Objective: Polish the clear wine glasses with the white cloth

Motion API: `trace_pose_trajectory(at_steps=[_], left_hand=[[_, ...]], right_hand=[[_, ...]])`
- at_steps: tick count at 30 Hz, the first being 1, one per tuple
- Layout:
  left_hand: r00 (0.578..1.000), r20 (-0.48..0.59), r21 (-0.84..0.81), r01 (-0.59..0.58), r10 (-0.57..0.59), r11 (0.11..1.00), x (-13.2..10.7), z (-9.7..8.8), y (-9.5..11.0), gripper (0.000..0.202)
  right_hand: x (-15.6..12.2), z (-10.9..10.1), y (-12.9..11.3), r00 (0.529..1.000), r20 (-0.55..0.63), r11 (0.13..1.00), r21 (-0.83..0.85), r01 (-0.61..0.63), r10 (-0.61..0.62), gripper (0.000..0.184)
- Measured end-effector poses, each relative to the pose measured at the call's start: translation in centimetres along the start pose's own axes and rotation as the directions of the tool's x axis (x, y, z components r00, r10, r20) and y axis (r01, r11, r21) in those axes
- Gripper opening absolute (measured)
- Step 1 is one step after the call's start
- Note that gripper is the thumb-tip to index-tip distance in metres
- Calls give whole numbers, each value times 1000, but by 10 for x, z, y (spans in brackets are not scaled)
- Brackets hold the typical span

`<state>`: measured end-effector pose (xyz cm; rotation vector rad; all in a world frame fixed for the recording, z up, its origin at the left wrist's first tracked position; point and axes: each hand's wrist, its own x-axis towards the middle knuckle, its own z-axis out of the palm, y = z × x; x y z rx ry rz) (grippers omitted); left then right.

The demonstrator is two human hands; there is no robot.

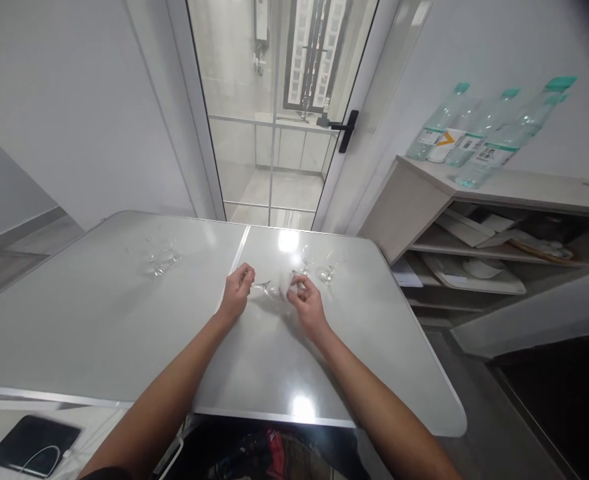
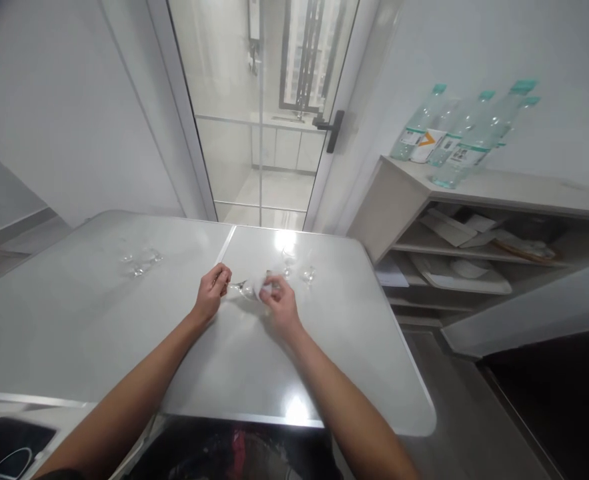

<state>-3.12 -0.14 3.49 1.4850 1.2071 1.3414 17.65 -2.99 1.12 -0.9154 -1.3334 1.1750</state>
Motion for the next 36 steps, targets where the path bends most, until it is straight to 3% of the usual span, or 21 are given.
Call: trace_pose_trajectory(at_steps=[2, 3, 6, 8, 10, 12, 14, 16, 17, 19, 21, 24, 26, 29, 31, 32, 34, 36], left_hand=[[994, -31, 91, -101, 104, 991, -3, 0, 1, 30], [994, -54, 100, -91, 97, 991, -4, 1, 0, 29], [990, -88, -50, 104, -108, 993, 0, 7, -9, 30], [969, -35, -159, 238, -246, 958, 3, 10, -13, 32], [963, -4, -186, 265, -270, 946, 4, 10, -13, 32], [986, -25, -105, 159, -162, 982, 2, 7, -7, 30], [1000, -17, 49, -21, 21, 999, -2, 4, -1, 27], [988, 2, 161, -152, 153, 975, -6, 2, 3, 26], [986, -8, 174, -164, 168, 971, -6, 2, 3, 26], [994, -72, 107, -79, 87, 991, -5, 5, -2, 27], [990, -113, -39, 80, -84, 996, -1, 9, -9, 30], [969, -79, -171, 219, -235, 961, 3, 11, -14, 33], [984, -71, -90, 154, -161, 984, 2, 9, -12, 31], [994, -23, 147, -105, 109, 984, -5, 5, -4, 25], [975, -4, 221, -215, 221, 951, -8, 5, -1, 25], [973, -23, 225, -218, 229, 950, -9, 6, -1, 26], [987, -104, 162, -104, 121, 981, -8, 10, -6, 28], [985, -143, 42, 108, -101, 993, -4, 14, -14, 31]], right_hand=[[3, 1, 3, 995, -24, 985, 151, -88, 92, 39], [3, 1, 2, 995, -6, 984, 153, -94, 96, 43], [1, -3, -4, 995, 84, 992, -110, 61, -52, 37], [-1, -7, -9, 964, 196, 922, -309, 234, -179, 27], [-3, -8, -10, 945, 242, 875, -379, 303, -222, 20], [-2, -7, -7, 979, 126, 935, -299, 189, -158, 19], [0, -4, -3, 999, -34, 997, -73, -19, 17, 25], [3, -2, 1, 983, -51, 975, 146, -169, 178, 34], [3, -1, 1, 978, -24, 962, 189, -197, 205, 38], [2, -1, 0, 990, 27, 984, 107, -142, 140, 40], [-1, -2, -3, 996, 83, 993, -117, 27, -18, 36], [-5, -2, -7, 965, 208, 908, -351, 227, -161, 25], [-5, -1, -6, 980, 152, 939, -299, 172, -131, 24], [0, 0, 0, 996, -27, 995, 56, -85, 87, 36], [4, -1, 6, 979, -22, 953, 234, -191, 202, 44], [5, -2, 9, 979, -3, 950, 242, -198, 205, 46], [6, -4, 12, 994, 23, 988, 112, -106, 104, 45], [6, -7, 14, 994, 79, 988, -127, 89, -80, 37]])
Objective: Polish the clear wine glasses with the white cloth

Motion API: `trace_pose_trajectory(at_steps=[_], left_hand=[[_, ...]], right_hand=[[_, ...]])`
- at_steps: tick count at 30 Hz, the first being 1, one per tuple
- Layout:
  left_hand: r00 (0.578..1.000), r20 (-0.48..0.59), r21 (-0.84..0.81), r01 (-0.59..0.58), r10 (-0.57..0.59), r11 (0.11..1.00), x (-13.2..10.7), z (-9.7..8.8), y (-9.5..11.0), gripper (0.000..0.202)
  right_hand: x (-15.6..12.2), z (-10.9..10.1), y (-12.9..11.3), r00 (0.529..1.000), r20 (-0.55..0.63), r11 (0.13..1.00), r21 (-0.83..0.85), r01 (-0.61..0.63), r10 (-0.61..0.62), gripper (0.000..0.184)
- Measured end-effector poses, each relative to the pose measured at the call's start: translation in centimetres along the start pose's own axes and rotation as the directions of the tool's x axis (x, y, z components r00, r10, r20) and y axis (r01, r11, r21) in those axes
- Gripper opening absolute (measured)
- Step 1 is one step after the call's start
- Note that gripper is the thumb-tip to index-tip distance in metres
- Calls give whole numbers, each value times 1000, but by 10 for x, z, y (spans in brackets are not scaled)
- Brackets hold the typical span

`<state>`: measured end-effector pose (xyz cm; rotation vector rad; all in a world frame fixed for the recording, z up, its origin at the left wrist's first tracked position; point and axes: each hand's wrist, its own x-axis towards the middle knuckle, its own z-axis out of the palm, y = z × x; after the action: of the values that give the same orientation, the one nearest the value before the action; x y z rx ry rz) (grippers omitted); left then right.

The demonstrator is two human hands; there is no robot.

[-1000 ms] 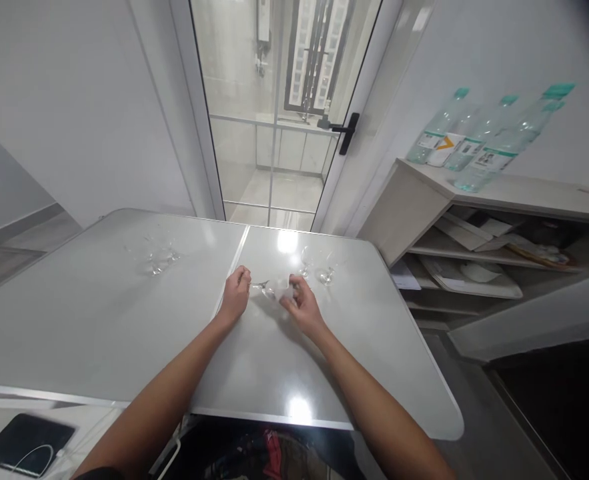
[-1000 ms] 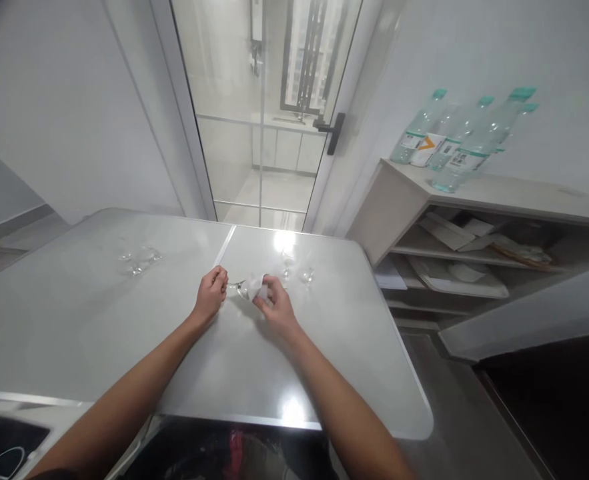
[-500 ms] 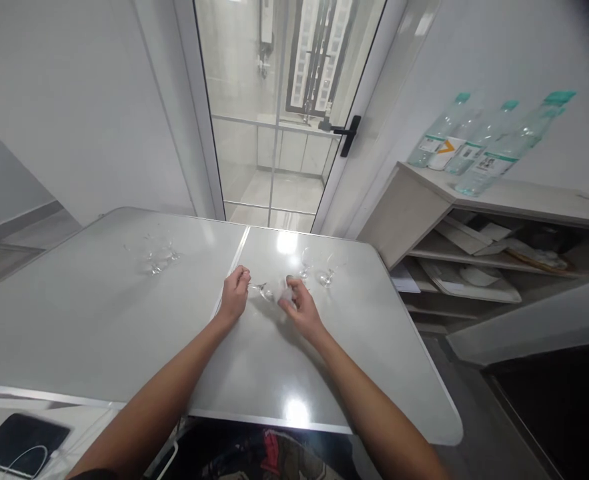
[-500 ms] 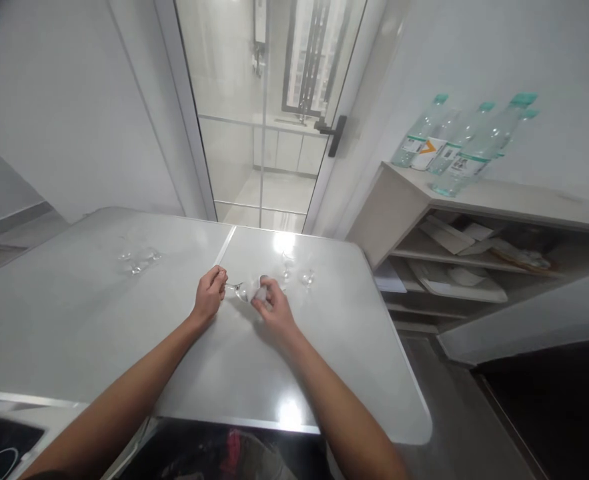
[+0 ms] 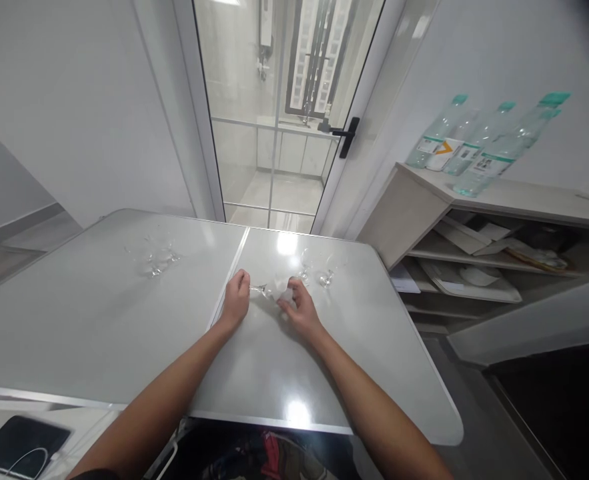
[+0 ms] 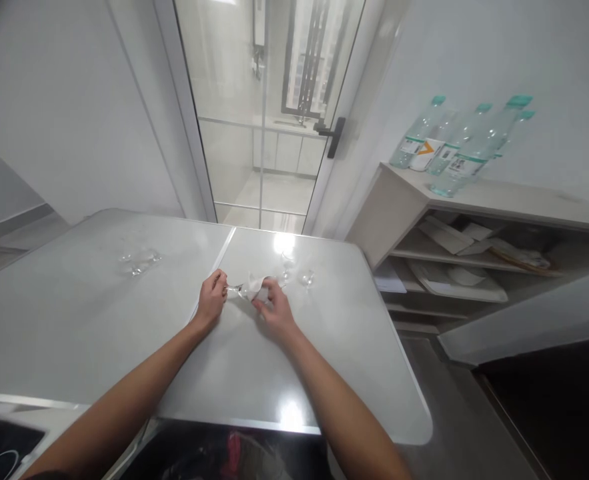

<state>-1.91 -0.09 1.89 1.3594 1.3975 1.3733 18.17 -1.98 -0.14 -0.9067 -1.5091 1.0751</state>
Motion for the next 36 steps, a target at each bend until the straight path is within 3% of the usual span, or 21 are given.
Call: trace_pose_trajectory(at_steps=[2, 4, 6, 8, 10, 12, 15, 17, 19, 21, 23, 25, 26, 28, 30, 33, 35, 36], left_hand=[[985, 39, -50, 170, -169, 984, 5, 3, -6, 31], [977, 63, -40, 206, -203, 978, 6, 2, -7, 31], [996, 41, 18, 72, -73, 997, 4, -2, -3, 26], [988, 48, 111, -151, 147, 982, 0, -6, 3, 21], [955, 59, 181, -297, 291, 937, -3, -8, 6, 19], [968, -8, 170, -246, 251, 954, -3, -7, 4, 22], [992, -118, 41, -37, 42, 998, 2, -3, -5, 27], [994, -85, -35, 61, -64, 998, 6, -1, -10, 29], [993, -44, -67, 109, -112, 992, 7, -1, -10, 29], [999, -28, -28, 44, -44, 999, 4, -3, -5, 27], [990, 3, 70, -141, 141, 988, 0, -4, 3, 20], [951, 44, 156, -309, 306, 938, -3, -5, 10, 17], [944, 41, 170, -330, 328, 929, -4, -4, 11, 19], [973, -14, 109, -228, 230, 968, -3, -3, 8, 24], [999, -28, -57, 15, -17, 998, 1, 0, 1, 26], [954, 81, -213, 301, -290, 930, 8, 1, -8, 30], [948, 93, -199, 318, -305, 927, 9, -1, -7, 30], [964, 76, -160, 264, -255, 951, 9, -2, -5, 29]], right_hand=[[-1, -2, 1, 983, 99, 964, -201, 174, -157, 22], [-1, -1, 2, 971, 126, 939, -255, 229, -203, 12], [0, 3, 3, 992, -6, 980, -156, 126, -128, 11], [1, 8, 3, 986, -153, 994, 97, -59, 74, 21], [2, 9, 3, 956, -146, 923, 334, -193, 253, 33], [2, 8, -1, 965, -85, 913, 353, -203, 247, 36], [-1, 1, -8, 995, 100, 998, 56, -15, 10, 27], [-3, -2, -11, 974, 215, 991, -90, 97, -76, 24], [-3, -2, -10, 981, 185, 991, -106, 84, -63, 26], [-1, 1, -7, 998, 43, 998, 33, -48, 46, 31], [3, 5, -2, 972, -71, 939, 285, -194, 223, 38], [6, 6, 0, 936, -83, 847, 458, -268, 341, 43], [6, 6, -1, 936, -76, 840, 470, -271, 344, 44], [4, 2, -5, 971, -61, 921, 337, -197, 230, 41], [0, -4, -12, 999, 27, 997, 79, -28, 26, 34], [-6, -11, -18, 949, 275, 962, -177, 207, -153, 23], [-6, -11, -17, 938, 312, 955, -201, 220, -150, 22], [-5, -9, -15, 957, 264, 970, -172, 172, -123, 24]])
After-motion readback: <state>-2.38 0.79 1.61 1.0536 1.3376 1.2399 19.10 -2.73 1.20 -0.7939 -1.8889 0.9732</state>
